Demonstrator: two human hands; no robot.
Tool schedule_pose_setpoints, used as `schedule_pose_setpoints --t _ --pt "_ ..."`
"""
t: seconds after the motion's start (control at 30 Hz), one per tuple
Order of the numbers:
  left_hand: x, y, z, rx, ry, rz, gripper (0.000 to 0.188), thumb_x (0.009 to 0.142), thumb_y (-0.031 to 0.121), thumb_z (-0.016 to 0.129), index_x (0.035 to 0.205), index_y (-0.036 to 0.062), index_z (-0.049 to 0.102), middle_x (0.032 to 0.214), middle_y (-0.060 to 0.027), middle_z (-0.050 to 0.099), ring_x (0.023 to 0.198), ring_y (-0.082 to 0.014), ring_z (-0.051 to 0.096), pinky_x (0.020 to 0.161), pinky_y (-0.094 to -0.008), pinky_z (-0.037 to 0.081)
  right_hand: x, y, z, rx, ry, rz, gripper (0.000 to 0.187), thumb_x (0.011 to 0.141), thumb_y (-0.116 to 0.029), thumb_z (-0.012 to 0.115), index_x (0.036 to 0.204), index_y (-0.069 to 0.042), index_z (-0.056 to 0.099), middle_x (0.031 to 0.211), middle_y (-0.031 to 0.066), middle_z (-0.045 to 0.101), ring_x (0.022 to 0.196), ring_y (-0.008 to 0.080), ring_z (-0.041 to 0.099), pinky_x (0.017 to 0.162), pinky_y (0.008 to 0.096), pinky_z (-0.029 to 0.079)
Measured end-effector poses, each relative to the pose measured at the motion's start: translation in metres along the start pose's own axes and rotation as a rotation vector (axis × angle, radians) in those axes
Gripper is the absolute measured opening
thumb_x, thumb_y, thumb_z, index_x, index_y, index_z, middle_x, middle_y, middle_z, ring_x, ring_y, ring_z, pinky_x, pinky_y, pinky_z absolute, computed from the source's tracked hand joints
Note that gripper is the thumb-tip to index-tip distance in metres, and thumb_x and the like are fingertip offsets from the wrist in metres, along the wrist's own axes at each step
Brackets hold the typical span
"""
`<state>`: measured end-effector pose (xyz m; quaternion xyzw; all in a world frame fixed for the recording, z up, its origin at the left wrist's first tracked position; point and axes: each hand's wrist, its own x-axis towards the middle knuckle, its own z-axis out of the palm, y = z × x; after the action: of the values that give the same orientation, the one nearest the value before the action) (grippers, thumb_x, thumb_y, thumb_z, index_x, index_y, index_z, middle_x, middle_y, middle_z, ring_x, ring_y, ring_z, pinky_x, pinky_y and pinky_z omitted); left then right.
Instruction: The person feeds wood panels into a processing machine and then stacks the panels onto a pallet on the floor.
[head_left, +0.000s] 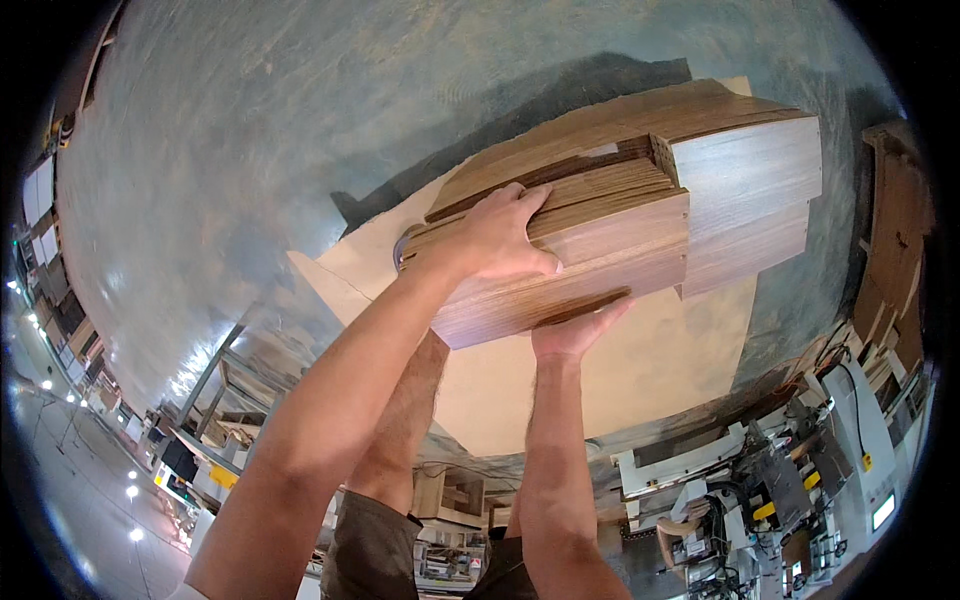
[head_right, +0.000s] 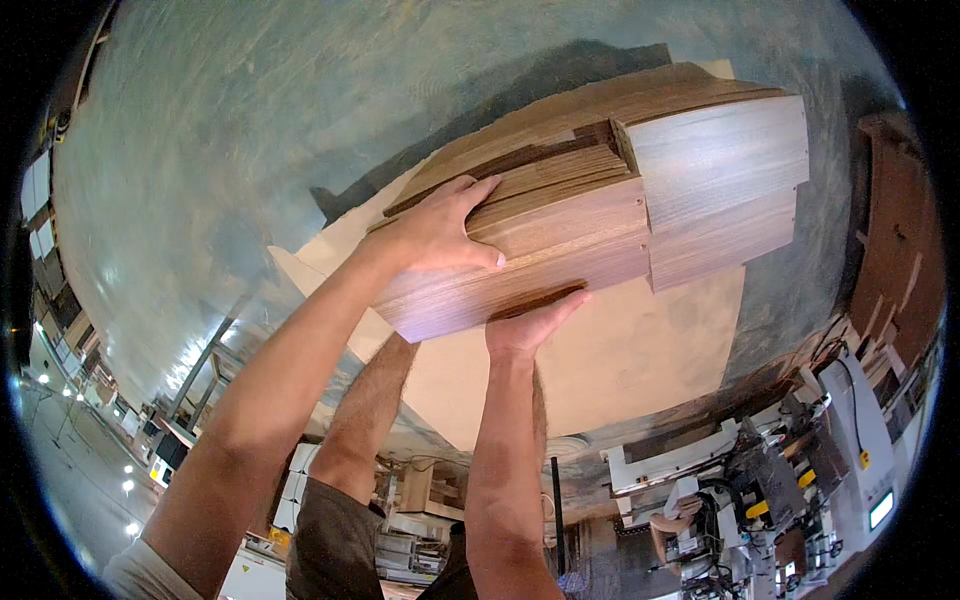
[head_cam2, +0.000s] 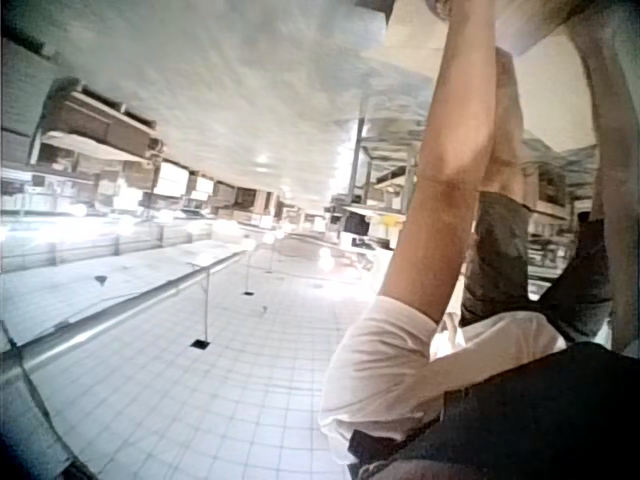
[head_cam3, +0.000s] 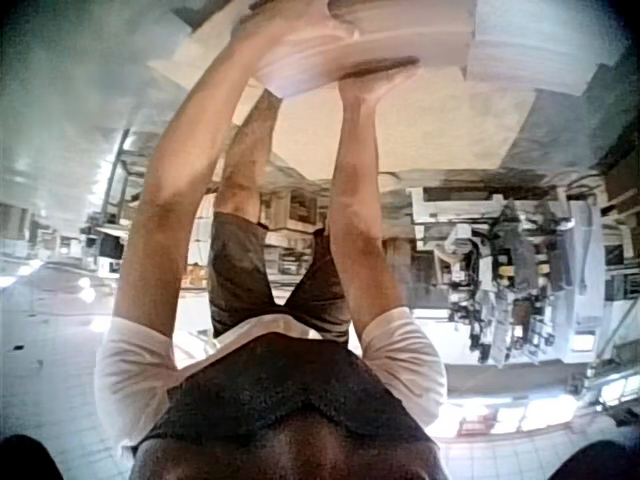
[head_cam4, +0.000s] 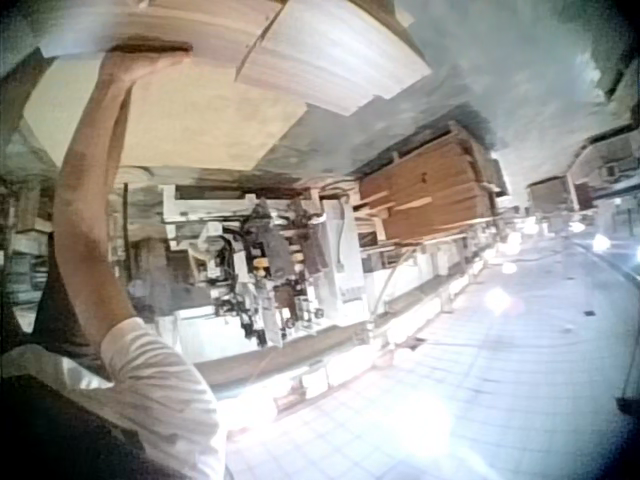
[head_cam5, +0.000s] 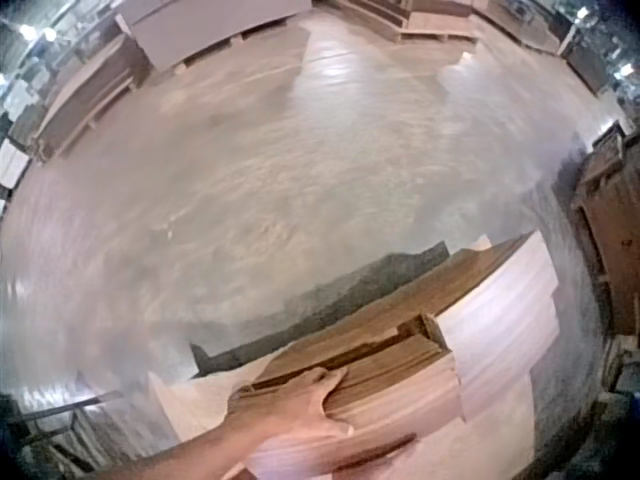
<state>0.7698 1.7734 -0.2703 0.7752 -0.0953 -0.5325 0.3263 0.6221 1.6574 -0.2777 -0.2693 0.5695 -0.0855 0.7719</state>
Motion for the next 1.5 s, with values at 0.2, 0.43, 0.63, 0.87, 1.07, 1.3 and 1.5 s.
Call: schedule_pose_setpoints --t 0.2,0.43,0.63,0.87,1.07,1.3,1.5 --pt "0.001 0.017 0.005 0.017 0.045 0.122 0.117 0.069 0.052 0.08 0.153 -0.0083 0.026 0.16 -0.0276 0.026 0.148 -0.0396 0.028 0.122 -0.0422 0.028 0.0 -0.003 -0.005 0.042 0.006 0.079 0.093 0.092 -0.081 0.035 0.16 -0.019 0.018 0.162 0.0067 0.025 0.147 0.0285 0.026 0.121 0.0481 0.023" --pt "0.052 0.025 -0.013 0.112 -0.078 0.029 0.125 0.071 0.072 0.068 0.156 -0.0061 0.02 0.165 -0.0255 0.013 0.154 -0.0371 0.012 0.125 -0.0453 0.018 0.006 -0.004 0.004 -0.023 0.056 0.045 0.092 0.093 -0.079 0.033 0.16 -0.018 0.017 0.163 0.0081 0.024 0.148 0.0294 0.026 0.12 0.049 0.027" --pt "0.066 0.024 -0.01 0.092 -0.125 0.028 0.126 0.072 0.073 0.064 0.158 -0.0044 0.013 0.166 -0.0232 0.009 0.155 -0.0343 0.007 0.126 -0.0463 0.016 0.011 -0.008 0.009 -0.005 0.014 0.012 0.091 0.095 -0.078 0.029 0.161 -0.017 0.016 0.163 0.0085 0.023 0.148 0.0299 0.027 0.12 0.0492 0.026" --pt "0.067 0.034 -0.023 -0.043 -0.191 -0.034 0.125 0.071 0.07 0.065 0.158 -0.0047 0.014 0.166 -0.0238 0.013 0.154 -0.0357 0.014 0.125 -0.0459 0.019 0.02 -0.016 0.013 0.012 -0.015 0.022 0.098 0.09 -0.084 0.034 0.161 -0.02 0.014 0.163 0.0068 0.022 0.149 0.029 0.024 0.121 0.049 0.024" --pt "0.072 0.025 -0.028 -0.129 -0.217 -0.029 0.123 0.077 0.079 0.056 0.158 -0.0037 0.015 0.164 -0.0246 0.017 0.153 -0.0374 0.018 0.124 -0.0476 0.02 0.02 -0.014 0.017 0.098 0.023 0.073 0.093 0.092 -0.083 0.026 0.161 -0.02 0.019 0.164 0.0077 0.024 0.149 0.0298 0.025 0.121 0.0489 0.026" --pt "0.011 -0.036 -0.047 -0.192 -0.245 -0.217 0.119 0.082 0.092 0.03 0.16 0.0044 0.017 0.165 -0.0212 0.019 0.153 -0.0349 0.017 0.123 -0.0487 0.021 0.005 0.014 0.003 0.052 0.023 0.264 0.084 0.094 -0.079 0.029 0.158 -0.024 0.025 0.158 0.007 0.033 0.144 0.0284 0.033 0.118 0.0474 0.032" --pt "-0.016 -0.063 -0.045 -0.271 -0.243 -0.24 0.115 0.085 0.09 0.025 0.159 0.0032 0.018 0.164 -0.0215 0.021 0.153 -0.0342 0.02 0.122 -0.0463 0.023 -0.003 0.047 0.017 0.101 0.019 0.394 0.082 0.095 -0.073 0.037 0.151 -0.014 0.039 0.149 0.0083 0.046 0.135 0.0301 0.046 0.109 0.0473 0.044"
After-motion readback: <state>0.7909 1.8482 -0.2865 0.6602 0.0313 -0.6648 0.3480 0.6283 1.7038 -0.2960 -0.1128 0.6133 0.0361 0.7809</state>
